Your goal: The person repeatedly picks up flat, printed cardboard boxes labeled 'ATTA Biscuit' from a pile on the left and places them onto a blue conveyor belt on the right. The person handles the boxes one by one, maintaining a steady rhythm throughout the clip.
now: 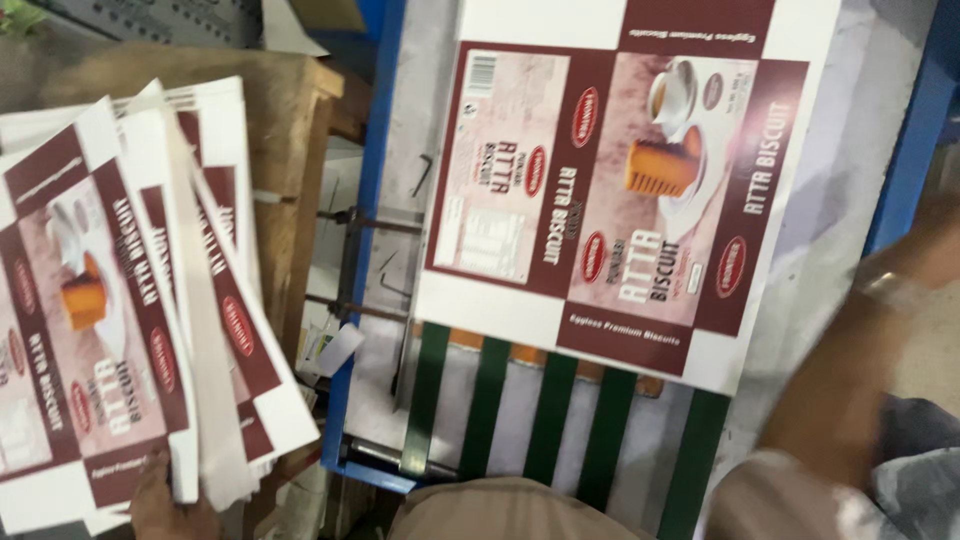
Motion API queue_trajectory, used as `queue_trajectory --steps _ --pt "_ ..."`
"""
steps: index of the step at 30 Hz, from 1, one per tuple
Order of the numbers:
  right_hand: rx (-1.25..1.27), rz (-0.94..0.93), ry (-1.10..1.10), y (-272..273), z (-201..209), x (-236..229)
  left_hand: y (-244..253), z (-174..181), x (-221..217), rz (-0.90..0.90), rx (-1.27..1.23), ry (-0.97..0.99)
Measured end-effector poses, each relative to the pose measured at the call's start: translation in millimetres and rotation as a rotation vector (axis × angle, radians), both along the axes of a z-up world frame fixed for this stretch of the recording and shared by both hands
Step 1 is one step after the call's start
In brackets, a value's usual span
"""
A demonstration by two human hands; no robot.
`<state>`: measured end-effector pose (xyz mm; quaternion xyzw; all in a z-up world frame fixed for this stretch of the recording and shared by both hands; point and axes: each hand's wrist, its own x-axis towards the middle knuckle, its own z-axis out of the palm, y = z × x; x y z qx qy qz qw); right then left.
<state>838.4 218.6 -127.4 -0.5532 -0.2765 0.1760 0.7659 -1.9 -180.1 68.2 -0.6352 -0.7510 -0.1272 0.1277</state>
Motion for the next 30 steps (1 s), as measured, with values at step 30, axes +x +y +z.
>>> queue_trajectory --steps 30 --pt "-0.377 0.109 0.527 -405.2 5.5 -238.8 4.5 73.0 104.6 -0.472 -0.266 0.007"
